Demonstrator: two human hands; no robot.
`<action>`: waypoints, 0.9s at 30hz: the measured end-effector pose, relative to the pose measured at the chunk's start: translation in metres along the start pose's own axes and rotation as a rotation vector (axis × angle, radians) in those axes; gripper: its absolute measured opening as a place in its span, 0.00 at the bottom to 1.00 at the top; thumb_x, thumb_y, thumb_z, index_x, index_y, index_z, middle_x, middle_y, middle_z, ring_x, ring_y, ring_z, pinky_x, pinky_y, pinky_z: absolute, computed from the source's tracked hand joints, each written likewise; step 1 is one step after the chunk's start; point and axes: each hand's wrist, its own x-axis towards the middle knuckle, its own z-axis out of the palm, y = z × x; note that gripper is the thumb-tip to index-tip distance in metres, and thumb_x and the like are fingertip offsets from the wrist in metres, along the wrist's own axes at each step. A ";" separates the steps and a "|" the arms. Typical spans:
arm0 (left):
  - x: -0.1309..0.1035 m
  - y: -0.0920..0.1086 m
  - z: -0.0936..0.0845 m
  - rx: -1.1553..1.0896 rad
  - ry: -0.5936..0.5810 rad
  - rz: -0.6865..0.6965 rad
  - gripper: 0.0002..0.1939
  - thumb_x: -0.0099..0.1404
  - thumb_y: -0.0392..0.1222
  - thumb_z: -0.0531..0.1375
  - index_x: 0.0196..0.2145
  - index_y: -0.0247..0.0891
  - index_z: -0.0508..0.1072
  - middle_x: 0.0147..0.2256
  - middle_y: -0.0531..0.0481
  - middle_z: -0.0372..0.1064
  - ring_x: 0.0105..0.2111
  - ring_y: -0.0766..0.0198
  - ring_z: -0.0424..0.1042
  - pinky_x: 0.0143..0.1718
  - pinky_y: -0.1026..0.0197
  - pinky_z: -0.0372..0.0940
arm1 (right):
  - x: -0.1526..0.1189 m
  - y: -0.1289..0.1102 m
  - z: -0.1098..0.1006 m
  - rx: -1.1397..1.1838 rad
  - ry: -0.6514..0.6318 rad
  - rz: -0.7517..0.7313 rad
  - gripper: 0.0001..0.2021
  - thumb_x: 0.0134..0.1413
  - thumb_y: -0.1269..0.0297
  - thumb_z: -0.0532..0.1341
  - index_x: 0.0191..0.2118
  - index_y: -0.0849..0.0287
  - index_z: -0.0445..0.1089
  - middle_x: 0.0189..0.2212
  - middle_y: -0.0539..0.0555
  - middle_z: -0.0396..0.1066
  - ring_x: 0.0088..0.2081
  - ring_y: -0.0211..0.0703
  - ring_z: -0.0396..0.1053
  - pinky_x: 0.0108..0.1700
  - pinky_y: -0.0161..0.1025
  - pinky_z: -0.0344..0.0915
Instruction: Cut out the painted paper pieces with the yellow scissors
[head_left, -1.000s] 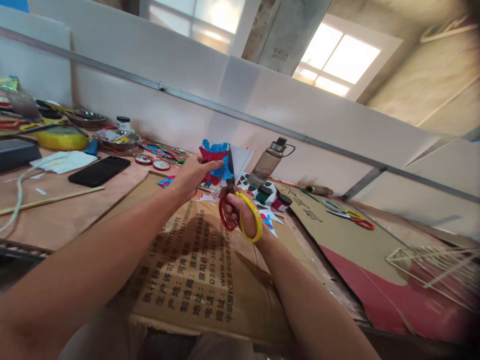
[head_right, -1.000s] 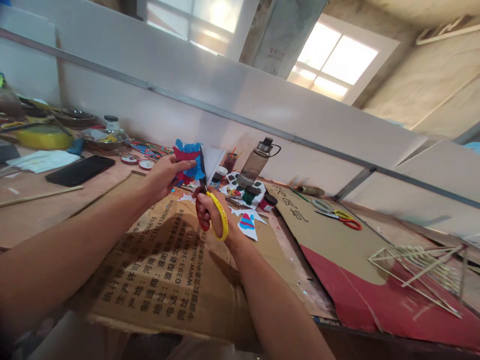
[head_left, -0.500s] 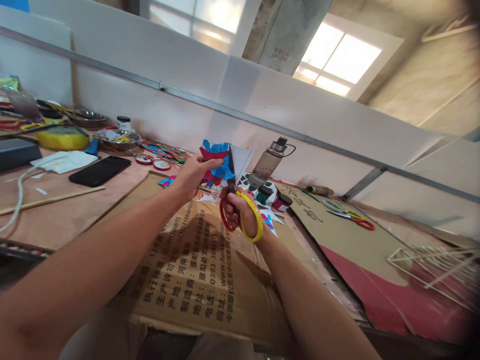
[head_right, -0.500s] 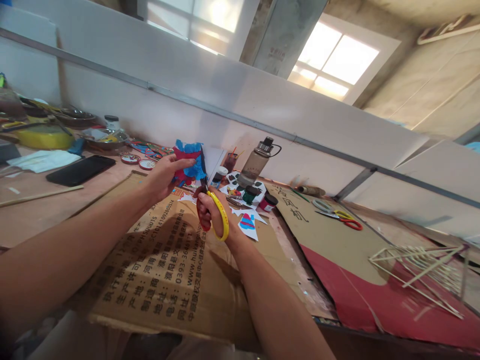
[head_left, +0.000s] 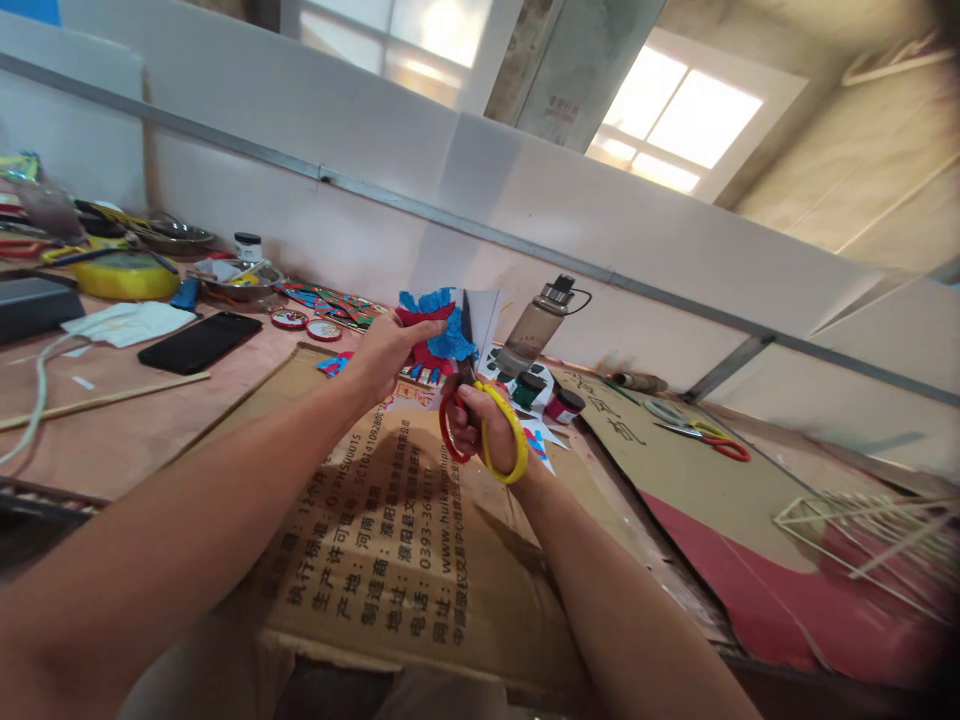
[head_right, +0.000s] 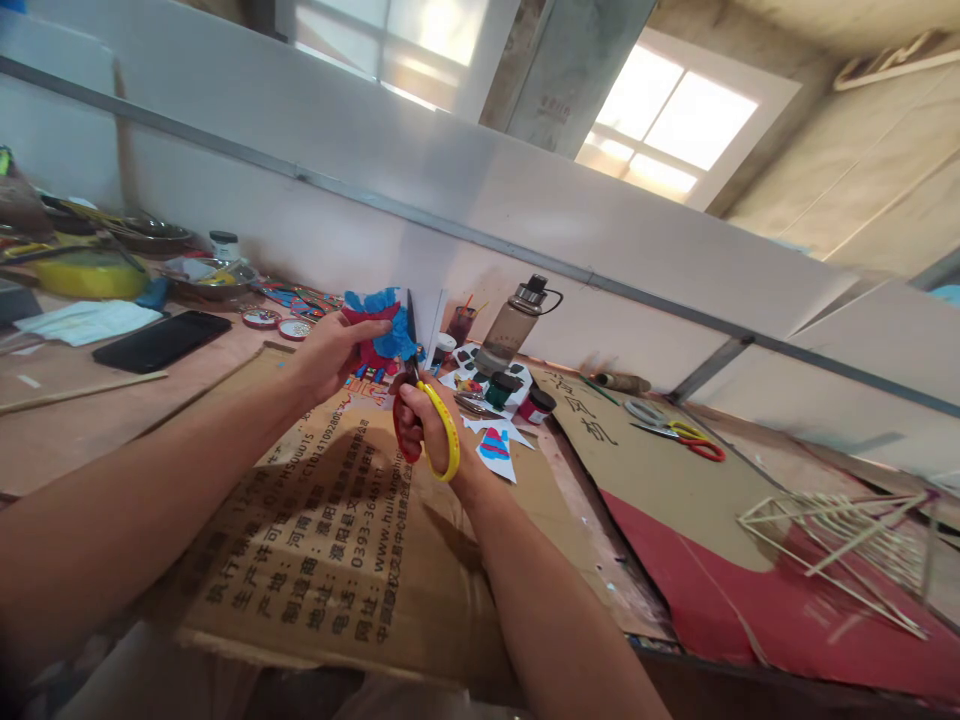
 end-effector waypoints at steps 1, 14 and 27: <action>0.000 0.000 0.000 0.002 0.003 -0.005 0.11 0.53 0.36 0.75 0.32 0.33 0.79 0.27 0.49 0.77 0.25 0.65 0.74 0.34 0.60 0.72 | 0.000 0.000 0.000 -0.001 0.003 0.005 0.20 0.48 0.47 0.67 0.33 0.53 0.57 0.19 0.39 0.55 0.15 0.28 0.48 0.16 0.31 0.45; -0.004 0.002 0.004 -0.015 -0.001 -0.012 0.10 0.52 0.35 0.74 0.32 0.33 0.79 0.27 0.51 0.76 0.25 0.67 0.72 0.32 0.62 0.70 | 0.000 0.000 0.000 -0.012 0.006 -0.016 0.21 0.49 0.47 0.66 0.34 0.53 0.56 0.19 0.38 0.55 0.14 0.29 0.48 0.16 0.31 0.45; -0.006 0.002 0.006 -0.005 0.002 -0.040 0.11 0.51 0.36 0.73 0.29 0.34 0.76 0.26 0.52 0.74 0.24 0.66 0.72 0.31 0.61 0.72 | -0.001 0.000 0.000 -0.037 0.009 -0.043 0.20 0.51 0.47 0.65 0.33 0.52 0.54 0.19 0.39 0.54 0.15 0.29 0.48 0.15 0.31 0.47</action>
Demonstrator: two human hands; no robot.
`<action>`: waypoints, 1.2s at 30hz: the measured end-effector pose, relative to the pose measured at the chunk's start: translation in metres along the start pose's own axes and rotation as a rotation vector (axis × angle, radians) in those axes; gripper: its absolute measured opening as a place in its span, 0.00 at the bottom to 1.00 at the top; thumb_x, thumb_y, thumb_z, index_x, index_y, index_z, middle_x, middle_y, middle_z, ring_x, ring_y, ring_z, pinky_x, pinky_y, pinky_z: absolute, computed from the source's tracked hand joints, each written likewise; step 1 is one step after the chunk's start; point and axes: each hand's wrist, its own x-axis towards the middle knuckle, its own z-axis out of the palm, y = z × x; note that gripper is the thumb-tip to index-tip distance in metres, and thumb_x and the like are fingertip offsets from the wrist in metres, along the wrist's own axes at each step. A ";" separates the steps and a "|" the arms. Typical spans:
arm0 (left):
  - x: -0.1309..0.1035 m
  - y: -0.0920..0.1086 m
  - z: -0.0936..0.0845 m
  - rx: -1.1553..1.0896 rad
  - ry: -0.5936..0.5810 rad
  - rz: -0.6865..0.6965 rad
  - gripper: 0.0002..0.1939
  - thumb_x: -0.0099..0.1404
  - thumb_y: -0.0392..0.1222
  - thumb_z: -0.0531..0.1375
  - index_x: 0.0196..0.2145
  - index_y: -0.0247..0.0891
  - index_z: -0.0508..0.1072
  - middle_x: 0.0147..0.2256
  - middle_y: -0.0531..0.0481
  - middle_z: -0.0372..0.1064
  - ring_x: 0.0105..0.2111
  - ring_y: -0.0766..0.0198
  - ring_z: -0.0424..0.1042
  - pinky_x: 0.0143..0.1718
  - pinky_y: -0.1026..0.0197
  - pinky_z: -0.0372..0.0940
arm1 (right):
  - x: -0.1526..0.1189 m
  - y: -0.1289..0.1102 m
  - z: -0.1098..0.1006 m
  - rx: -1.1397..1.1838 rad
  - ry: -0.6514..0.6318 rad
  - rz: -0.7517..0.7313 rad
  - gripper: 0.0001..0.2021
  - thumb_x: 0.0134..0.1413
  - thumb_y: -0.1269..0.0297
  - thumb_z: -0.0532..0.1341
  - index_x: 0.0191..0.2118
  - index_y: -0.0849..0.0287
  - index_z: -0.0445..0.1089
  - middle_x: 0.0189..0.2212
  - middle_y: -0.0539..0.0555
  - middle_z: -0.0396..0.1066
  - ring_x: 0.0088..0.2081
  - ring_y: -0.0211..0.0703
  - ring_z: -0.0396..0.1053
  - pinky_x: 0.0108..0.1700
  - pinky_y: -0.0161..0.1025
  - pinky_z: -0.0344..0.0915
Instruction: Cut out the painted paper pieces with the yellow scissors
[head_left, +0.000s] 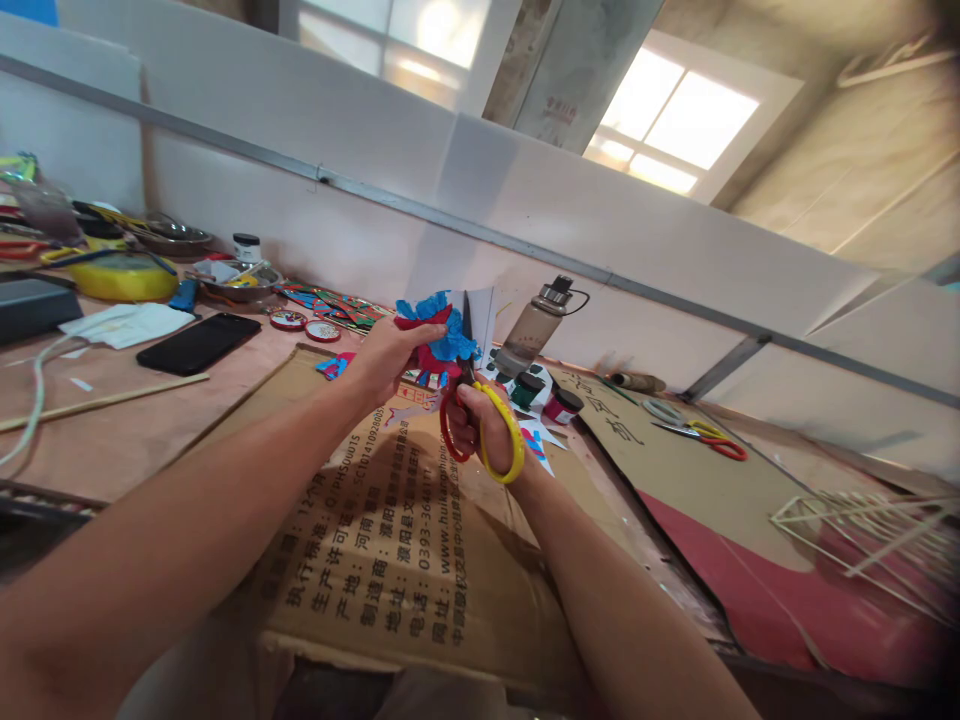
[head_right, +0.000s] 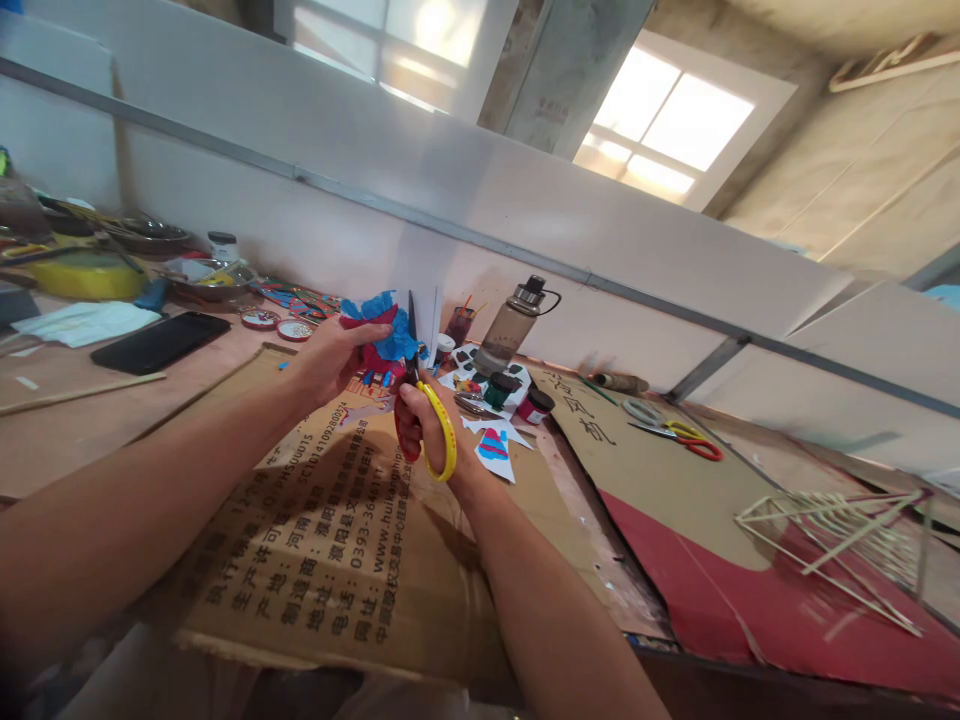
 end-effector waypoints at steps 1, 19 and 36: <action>0.000 0.000 0.000 -0.002 -0.001 0.000 0.11 0.51 0.36 0.73 0.30 0.34 0.76 0.26 0.52 0.74 0.24 0.66 0.72 0.31 0.61 0.72 | 0.000 0.000 0.000 -0.004 0.003 0.001 0.20 0.51 0.47 0.65 0.33 0.52 0.54 0.19 0.39 0.54 0.15 0.29 0.48 0.15 0.31 0.47; 0.000 0.000 0.000 -0.011 -0.017 0.000 0.11 0.50 0.36 0.74 0.31 0.33 0.78 0.27 0.51 0.76 0.24 0.66 0.73 0.33 0.59 0.73 | -0.001 0.000 0.000 -0.026 0.018 -0.023 0.21 0.53 0.47 0.66 0.34 0.52 0.55 0.20 0.39 0.54 0.14 0.29 0.48 0.14 0.31 0.47; 0.002 -0.005 0.001 -0.032 0.012 0.066 0.14 0.47 0.38 0.76 0.32 0.36 0.80 0.30 0.52 0.78 0.28 0.66 0.74 0.35 0.62 0.71 | 0.001 0.005 -0.003 -0.094 0.002 -0.064 0.18 0.56 0.49 0.64 0.30 0.53 0.57 0.18 0.41 0.55 0.14 0.31 0.51 0.15 0.33 0.51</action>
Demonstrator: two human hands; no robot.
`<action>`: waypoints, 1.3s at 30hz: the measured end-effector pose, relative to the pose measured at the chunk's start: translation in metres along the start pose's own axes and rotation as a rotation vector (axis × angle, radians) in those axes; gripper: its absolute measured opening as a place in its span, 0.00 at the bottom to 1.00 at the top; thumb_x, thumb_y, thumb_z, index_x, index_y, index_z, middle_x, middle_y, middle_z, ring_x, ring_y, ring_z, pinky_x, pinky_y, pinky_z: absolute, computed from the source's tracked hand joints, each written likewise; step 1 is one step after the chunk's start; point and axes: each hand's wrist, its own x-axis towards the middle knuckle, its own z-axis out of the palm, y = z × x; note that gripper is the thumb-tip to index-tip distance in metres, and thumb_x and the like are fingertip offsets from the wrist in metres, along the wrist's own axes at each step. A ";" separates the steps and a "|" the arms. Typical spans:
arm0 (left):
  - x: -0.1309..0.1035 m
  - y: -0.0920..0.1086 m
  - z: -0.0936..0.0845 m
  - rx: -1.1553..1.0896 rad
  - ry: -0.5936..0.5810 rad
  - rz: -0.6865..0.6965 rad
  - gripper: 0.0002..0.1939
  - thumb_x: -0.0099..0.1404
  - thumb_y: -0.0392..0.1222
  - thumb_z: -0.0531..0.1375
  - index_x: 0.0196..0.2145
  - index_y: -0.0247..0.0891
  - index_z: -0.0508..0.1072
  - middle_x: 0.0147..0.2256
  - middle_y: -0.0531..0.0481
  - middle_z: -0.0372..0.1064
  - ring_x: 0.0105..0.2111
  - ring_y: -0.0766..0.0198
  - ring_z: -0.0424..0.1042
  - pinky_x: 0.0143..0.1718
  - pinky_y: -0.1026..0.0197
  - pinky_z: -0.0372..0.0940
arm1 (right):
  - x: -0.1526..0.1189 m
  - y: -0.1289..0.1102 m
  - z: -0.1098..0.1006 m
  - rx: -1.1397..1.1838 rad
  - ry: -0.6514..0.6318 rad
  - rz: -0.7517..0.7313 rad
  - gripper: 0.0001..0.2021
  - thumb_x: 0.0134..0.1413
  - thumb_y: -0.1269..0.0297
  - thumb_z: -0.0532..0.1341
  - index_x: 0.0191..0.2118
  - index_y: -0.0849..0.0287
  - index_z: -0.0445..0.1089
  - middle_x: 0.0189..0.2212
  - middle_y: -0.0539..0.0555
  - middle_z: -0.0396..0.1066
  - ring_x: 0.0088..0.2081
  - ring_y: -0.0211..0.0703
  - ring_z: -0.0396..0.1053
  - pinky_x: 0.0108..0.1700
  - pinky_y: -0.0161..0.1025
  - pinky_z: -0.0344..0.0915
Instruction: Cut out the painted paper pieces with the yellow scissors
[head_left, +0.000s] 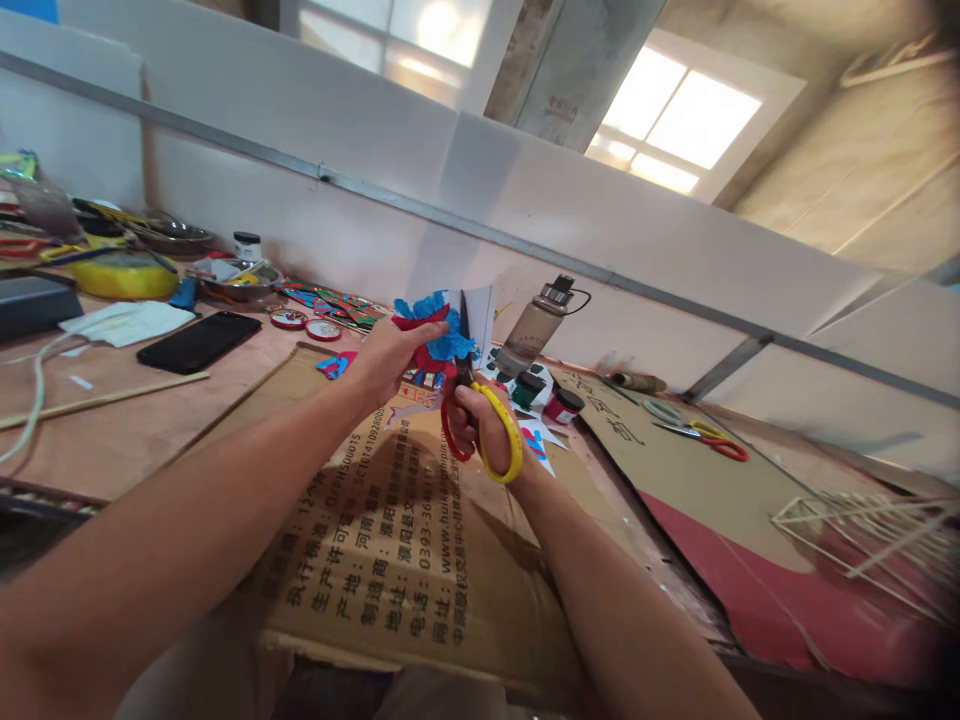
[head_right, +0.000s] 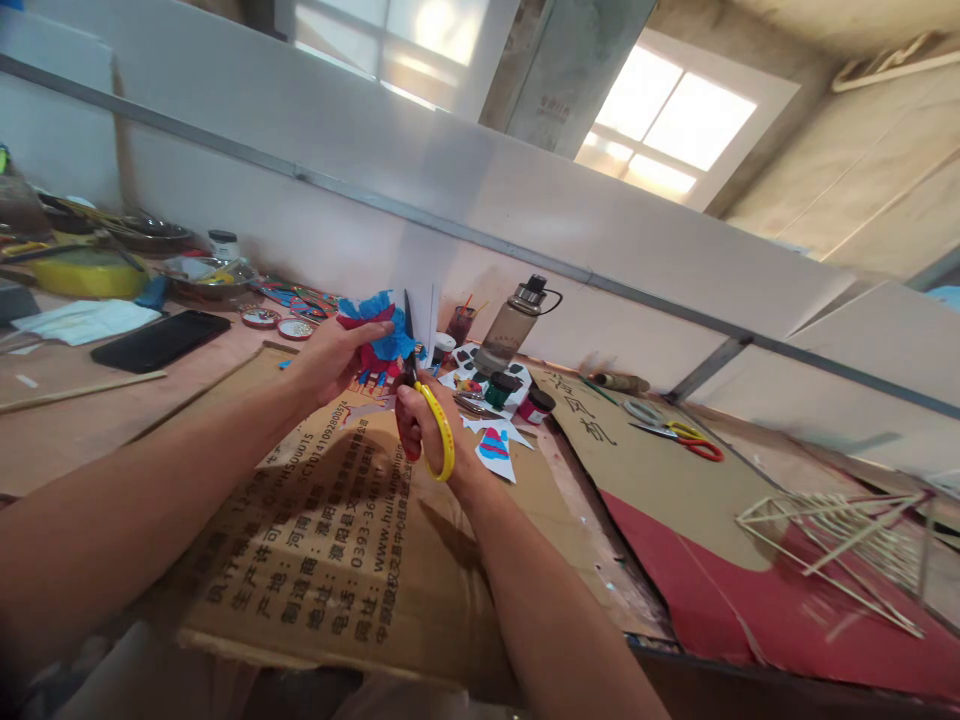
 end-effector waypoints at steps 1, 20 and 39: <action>0.000 0.000 0.000 0.004 0.004 0.002 0.14 0.47 0.38 0.76 0.32 0.36 0.80 0.29 0.52 0.78 0.28 0.66 0.74 0.35 0.62 0.71 | 0.000 0.001 -0.001 -0.021 -0.002 -0.015 0.17 0.57 0.49 0.63 0.29 0.53 0.57 0.18 0.41 0.54 0.14 0.32 0.52 0.15 0.33 0.52; -0.003 -0.001 0.001 -0.007 -0.033 -0.012 0.11 0.49 0.37 0.75 0.31 0.34 0.80 0.28 0.52 0.77 0.27 0.66 0.74 0.34 0.62 0.71 | 0.002 0.003 -0.002 -0.049 -0.002 -0.053 0.16 0.59 0.50 0.61 0.28 0.53 0.58 0.17 0.42 0.54 0.15 0.34 0.54 0.17 0.35 0.53; -0.002 -0.004 0.000 -0.004 -0.031 -0.013 0.12 0.48 0.39 0.76 0.30 0.34 0.79 0.29 0.51 0.77 0.28 0.65 0.74 0.36 0.61 0.71 | 0.001 -0.002 0.002 -0.047 0.023 -0.056 0.17 0.57 0.48 0.62 0.28 0.53 0.58 0.16 0.40 0.54 0.13 0.32 0.54 0.16 0.33 0.52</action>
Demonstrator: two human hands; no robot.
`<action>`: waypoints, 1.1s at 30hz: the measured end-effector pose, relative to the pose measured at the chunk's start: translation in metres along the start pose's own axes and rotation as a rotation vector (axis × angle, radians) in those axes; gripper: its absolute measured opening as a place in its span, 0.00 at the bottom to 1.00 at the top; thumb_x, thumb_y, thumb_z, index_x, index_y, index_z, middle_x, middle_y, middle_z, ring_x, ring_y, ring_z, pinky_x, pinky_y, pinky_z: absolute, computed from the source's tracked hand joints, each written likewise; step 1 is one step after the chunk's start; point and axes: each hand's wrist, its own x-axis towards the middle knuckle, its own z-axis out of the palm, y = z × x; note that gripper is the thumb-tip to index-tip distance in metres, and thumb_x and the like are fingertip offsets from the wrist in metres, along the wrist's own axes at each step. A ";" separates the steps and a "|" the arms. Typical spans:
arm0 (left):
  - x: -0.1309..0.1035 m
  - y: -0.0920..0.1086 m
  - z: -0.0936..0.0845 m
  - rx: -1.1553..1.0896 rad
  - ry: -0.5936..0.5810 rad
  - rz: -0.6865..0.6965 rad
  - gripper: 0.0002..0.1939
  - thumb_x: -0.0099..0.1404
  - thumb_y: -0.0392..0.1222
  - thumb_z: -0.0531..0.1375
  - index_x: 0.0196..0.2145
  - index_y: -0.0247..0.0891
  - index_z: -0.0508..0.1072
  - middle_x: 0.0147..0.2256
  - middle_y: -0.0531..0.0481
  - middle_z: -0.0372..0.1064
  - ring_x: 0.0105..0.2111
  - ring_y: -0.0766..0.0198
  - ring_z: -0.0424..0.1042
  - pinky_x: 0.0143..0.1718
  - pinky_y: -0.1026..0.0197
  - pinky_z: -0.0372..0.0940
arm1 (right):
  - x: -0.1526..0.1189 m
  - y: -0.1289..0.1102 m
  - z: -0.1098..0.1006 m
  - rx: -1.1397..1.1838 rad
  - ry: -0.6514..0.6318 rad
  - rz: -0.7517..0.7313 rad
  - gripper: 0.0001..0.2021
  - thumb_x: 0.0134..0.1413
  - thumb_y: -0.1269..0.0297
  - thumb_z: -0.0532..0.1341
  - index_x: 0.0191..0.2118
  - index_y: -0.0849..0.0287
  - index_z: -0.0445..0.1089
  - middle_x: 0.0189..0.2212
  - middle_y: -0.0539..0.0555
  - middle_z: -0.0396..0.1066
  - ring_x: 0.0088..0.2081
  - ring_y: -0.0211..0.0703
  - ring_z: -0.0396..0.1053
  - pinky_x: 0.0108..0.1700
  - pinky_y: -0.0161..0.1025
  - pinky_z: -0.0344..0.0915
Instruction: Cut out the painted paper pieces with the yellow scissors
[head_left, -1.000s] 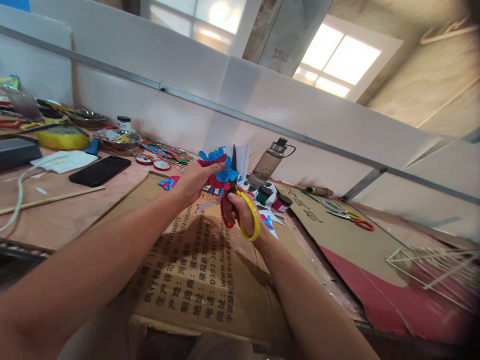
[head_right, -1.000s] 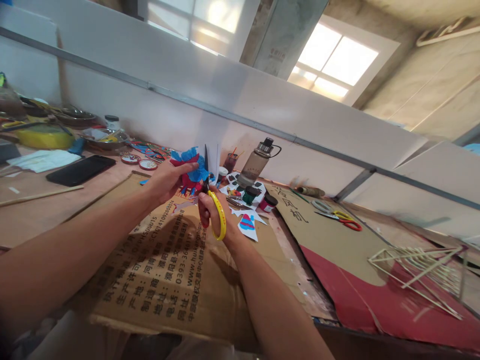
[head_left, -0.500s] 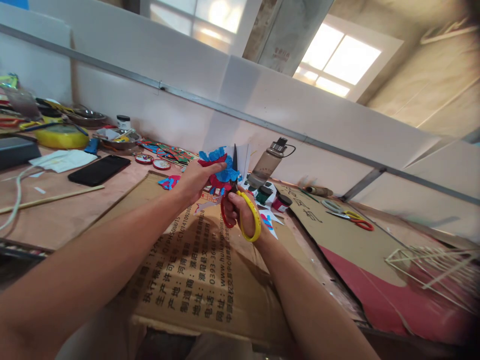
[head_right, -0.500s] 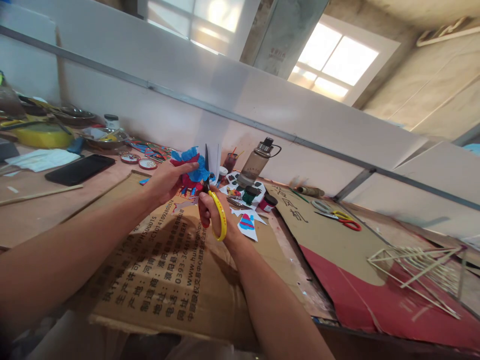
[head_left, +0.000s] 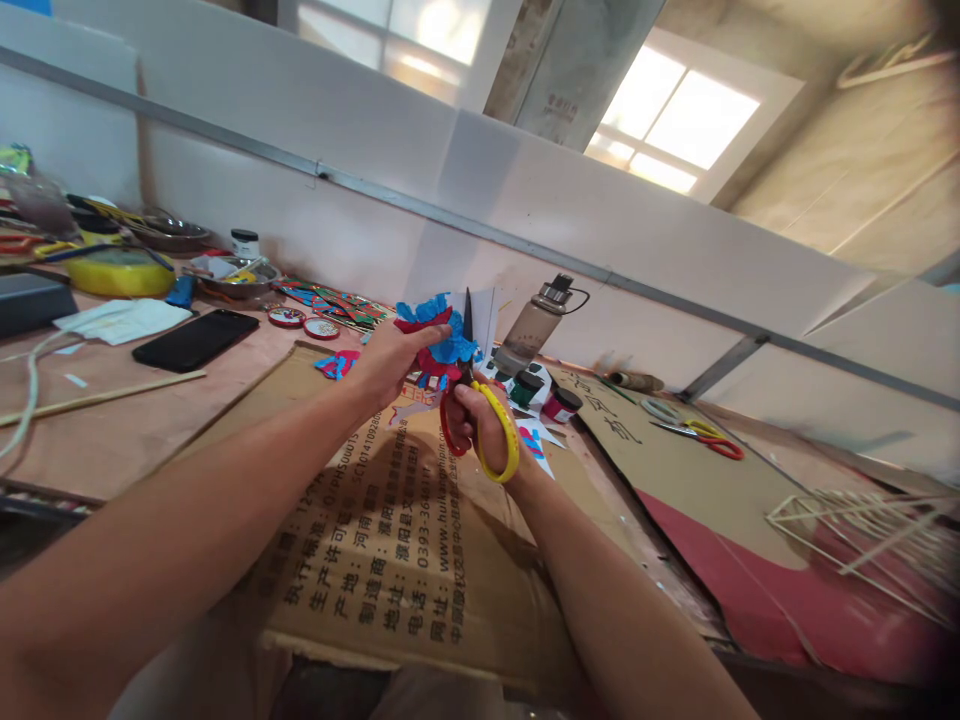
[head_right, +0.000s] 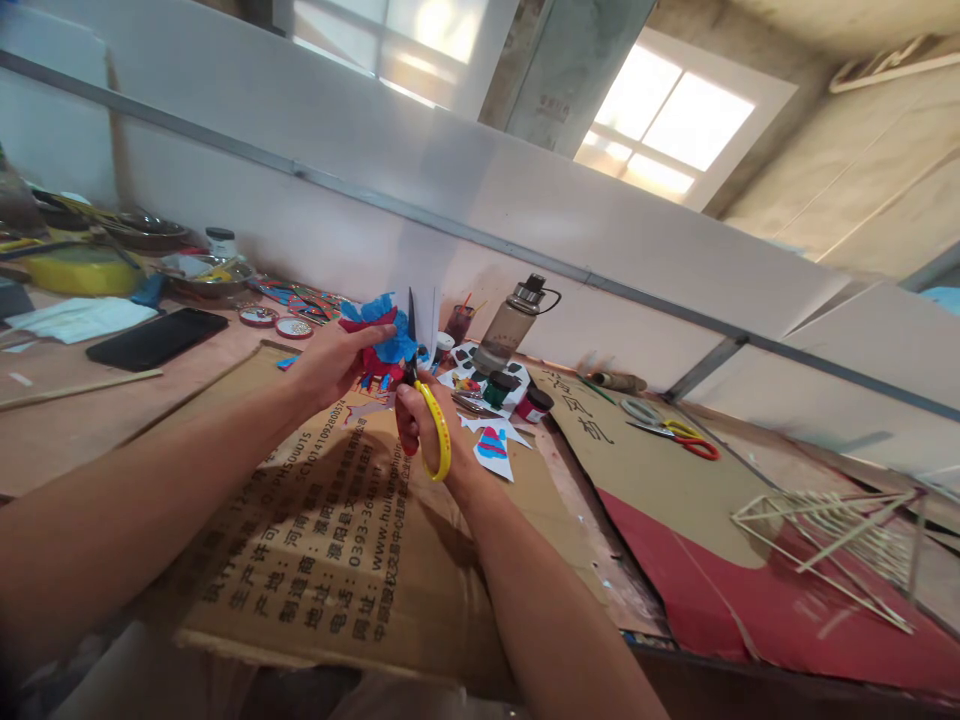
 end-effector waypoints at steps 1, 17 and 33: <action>0.000 0.000 0.000 -0.005 0.005 -0.001 0.12 0.49 0.39 0.76 0.30 0.34 0.79 0.29 0.51 0.77 0.28 0.65 0.74 0.36 0.61 0.71 | 0.000 0.000 0.000 0.004 0.002 0.001 0.17 0.57 0.48 0.62 0.28 0.53 0.58 0.16 0.40 0.54 0.13 0.32 0.54 0.16 0.33 0.52; 0.000 -0.002 0.000 -0.034 0.006 -0.041 0.11 0.51 0.39 0.74 0.31 0.35 0.78 0.28 0.51 0.76 0.26 0.66 0.74 0.33 0.61 0.72 | 0.002 0.003 -0.001 -0.012 -0.001 -0.001 0.18 0.57 0.48 0.62 0.28 0.53 0.57 0.15 0.40 0.54 0.12 0.33 0.55 0.16 0.34 0.50; -0.001 -0.003 0.001 -0.042 0.026 0.003 0.15 0.48 0.43 0.78 0.29 0.35 0.79 0.28 0.50 0.78 0.27 0.63 0.76 0.34 0.59 0.72 | 0.001 0.001 0.000 -0.082 -0.028 -0.058 0.19 0.57 0.49 0.60 0.22 0.53 0.57 0.14 0.44 0.55 0.14 0.35 0.57 0.18 0.36 0.54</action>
